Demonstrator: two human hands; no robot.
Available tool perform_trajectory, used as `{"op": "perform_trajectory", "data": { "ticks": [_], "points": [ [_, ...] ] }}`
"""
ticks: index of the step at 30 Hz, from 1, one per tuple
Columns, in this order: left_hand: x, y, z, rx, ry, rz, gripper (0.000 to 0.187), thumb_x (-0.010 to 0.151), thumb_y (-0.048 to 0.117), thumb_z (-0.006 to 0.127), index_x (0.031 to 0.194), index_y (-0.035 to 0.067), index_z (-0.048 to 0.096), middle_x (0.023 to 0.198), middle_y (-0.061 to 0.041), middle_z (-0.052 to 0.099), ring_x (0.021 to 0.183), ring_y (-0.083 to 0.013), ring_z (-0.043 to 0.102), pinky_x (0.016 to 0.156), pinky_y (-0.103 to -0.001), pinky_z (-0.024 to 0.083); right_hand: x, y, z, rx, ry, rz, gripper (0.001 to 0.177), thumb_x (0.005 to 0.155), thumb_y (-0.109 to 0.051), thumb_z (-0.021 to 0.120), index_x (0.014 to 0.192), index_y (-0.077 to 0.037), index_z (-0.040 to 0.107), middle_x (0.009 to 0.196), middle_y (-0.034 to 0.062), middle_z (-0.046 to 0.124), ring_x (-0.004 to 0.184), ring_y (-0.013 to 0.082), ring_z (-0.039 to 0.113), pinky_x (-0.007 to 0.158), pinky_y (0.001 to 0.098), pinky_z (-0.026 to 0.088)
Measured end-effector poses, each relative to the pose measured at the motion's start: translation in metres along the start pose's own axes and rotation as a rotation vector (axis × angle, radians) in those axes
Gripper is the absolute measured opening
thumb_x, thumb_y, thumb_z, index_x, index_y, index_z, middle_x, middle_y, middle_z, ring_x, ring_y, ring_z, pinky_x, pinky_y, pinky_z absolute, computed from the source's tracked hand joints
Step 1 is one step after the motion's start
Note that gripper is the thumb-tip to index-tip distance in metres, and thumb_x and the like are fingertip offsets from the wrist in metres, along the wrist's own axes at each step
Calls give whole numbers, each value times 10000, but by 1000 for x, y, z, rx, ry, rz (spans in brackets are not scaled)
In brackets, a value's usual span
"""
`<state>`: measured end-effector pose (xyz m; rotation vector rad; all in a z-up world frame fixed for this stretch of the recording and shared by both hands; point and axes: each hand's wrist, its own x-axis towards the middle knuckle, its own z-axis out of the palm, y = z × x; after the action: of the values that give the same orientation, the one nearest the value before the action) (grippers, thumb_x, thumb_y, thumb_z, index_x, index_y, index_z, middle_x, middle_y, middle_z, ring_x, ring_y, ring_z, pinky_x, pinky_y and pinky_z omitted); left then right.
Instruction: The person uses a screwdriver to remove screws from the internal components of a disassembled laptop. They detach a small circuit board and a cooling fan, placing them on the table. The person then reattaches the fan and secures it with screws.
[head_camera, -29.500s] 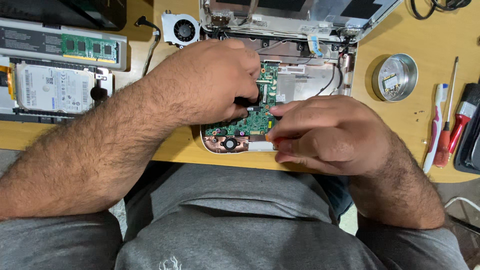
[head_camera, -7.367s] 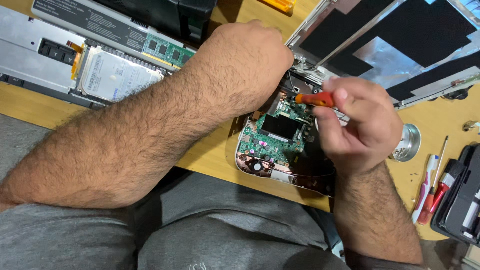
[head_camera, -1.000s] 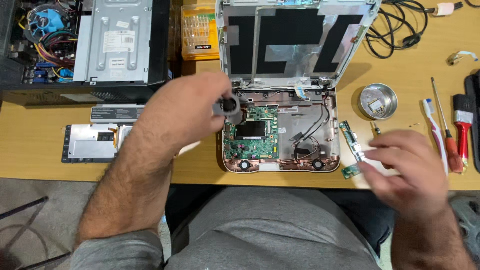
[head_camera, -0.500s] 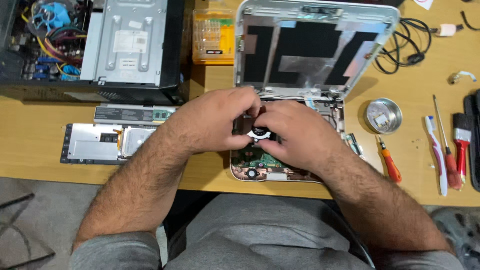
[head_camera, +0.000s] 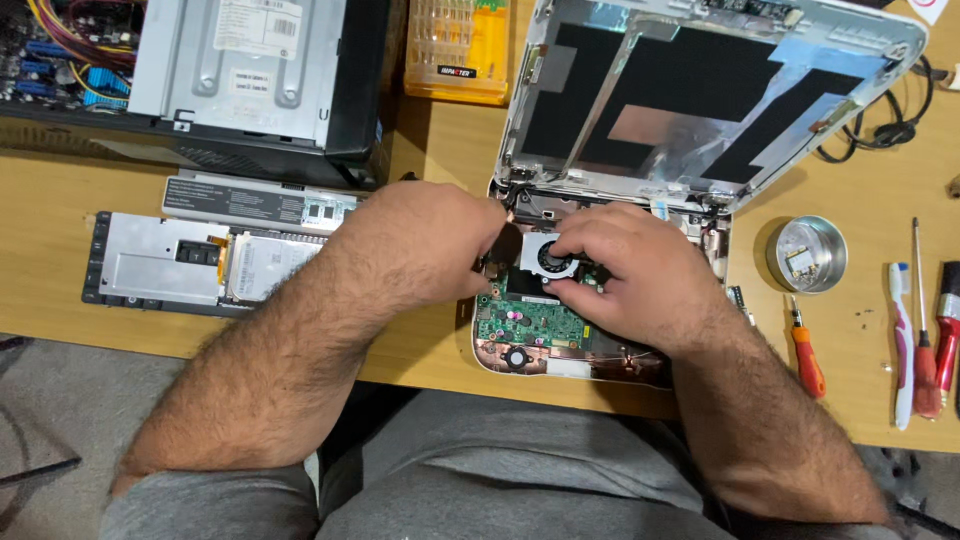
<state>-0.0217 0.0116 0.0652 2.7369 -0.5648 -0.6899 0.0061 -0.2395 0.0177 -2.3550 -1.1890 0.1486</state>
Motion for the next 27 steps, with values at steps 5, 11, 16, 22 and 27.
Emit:
{"op": "perform_trajectory", "data": {
  "ticks": [5,11,16,22,27],
  "points": [
    [-1,2,2,-57,-35,11,127,865,258,720,952,175,680,858,-132,735,943,-369,743,782,-487,604,-2,3,2,24,-7,-4,291,814,-234,829,1068,-173,702,1107,32,738,1143,302,693,982,458,549],
    [-5,-4,-6,-80,97,6,56,889,180,661,934,190,693,875,-90,742,962,-320,748,839,-456,607,1,2,3,37,-19,-22,276,824,-211,821,1063,-157,694,1108,44,736,1151,318,690,995,471,540],
    [-4,-15,-4,4,297,32,106,919,134,619,853,150,700,798,-110,696,880,-352,737,764,-479,600,2,0,8,14,-32,-27,271,835,-209,810,1075,-171,689,1126,33,733,1158,310,685,995,476,539],
    [3,-21,12,57,450,57,163,986,191,628,868,128,721,812,-131,663,854,-350,702,703,-447,580,4,1,14,-9,-45,-52,256,829,-189,814,1048,-148,688,1151,66,725,1155,332,685,990,484,535],
    [9,-24,18,-3,295,-34,142,937,207,636,852,156,738,743,-79,657,763,-284,710,667,-418,584,11,-1,22,-69,-29,-30,235,836,-214,819,1015,-162,676,1144,49,717,1111,326,688,969,473,541]
  ]
}}
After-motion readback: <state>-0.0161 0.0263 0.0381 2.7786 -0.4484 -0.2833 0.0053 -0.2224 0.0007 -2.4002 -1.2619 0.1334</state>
